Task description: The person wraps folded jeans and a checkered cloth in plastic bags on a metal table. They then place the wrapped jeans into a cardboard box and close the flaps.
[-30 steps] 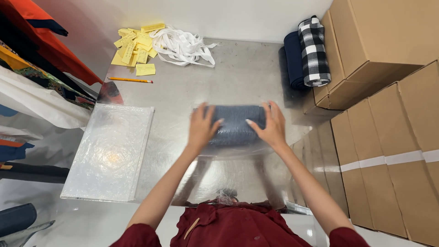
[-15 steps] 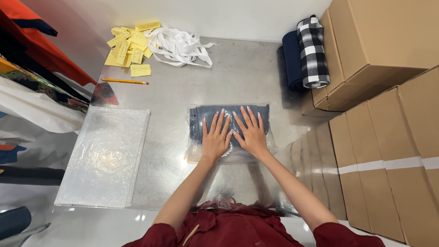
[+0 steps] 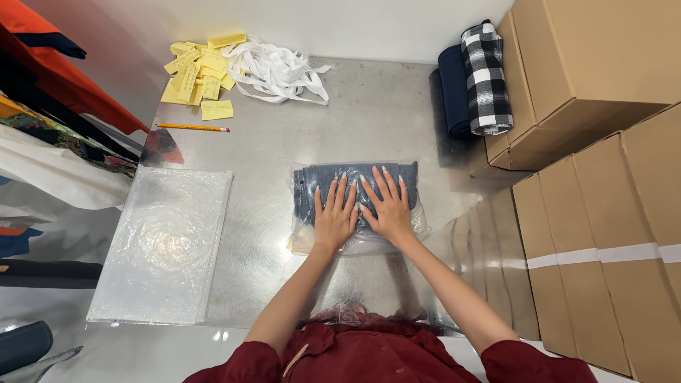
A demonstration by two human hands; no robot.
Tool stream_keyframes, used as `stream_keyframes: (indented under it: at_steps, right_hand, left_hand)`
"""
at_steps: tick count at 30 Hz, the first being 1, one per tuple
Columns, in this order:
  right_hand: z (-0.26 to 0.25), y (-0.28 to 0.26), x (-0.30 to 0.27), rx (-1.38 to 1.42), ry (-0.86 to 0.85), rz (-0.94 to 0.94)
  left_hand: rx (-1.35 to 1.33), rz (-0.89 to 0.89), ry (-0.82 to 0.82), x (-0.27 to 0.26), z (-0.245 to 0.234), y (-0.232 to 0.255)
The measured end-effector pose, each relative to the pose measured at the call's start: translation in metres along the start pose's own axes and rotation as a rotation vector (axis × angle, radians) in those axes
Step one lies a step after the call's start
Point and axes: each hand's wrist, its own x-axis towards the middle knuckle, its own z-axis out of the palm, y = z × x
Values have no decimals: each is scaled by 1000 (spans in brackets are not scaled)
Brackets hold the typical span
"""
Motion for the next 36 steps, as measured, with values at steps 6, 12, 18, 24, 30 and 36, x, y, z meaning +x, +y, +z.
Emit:
stream_keyframes:
  at_steps: [6, 12, 18, 24, 30, 36]
  right_hand:
    - [7, -4, -13, -71, 34, -21]
    - [-10, 10, -10, 26, 11, -169]
    - [-26, 16, -62, 215, -77, -528]
    - [-39, 56, -96, 368, -233, -286]
    - [-41, 71, -111, 600, -361, 190]
    - [-75, 96, -100, 657, -504, 708]
  left_hand:
    - [19, 37, -25, -9, -5, 3]
    - [-90, 230, -140, -12, -20, -21]
    - [-309, 635, -243, -49, -45, -73]
    - [-497, 465, -321, -76, -68, -100]
    - [-728, 68, -492, -94, -58, -119]
    - [-939, -642, -714, -73, -107, -132]
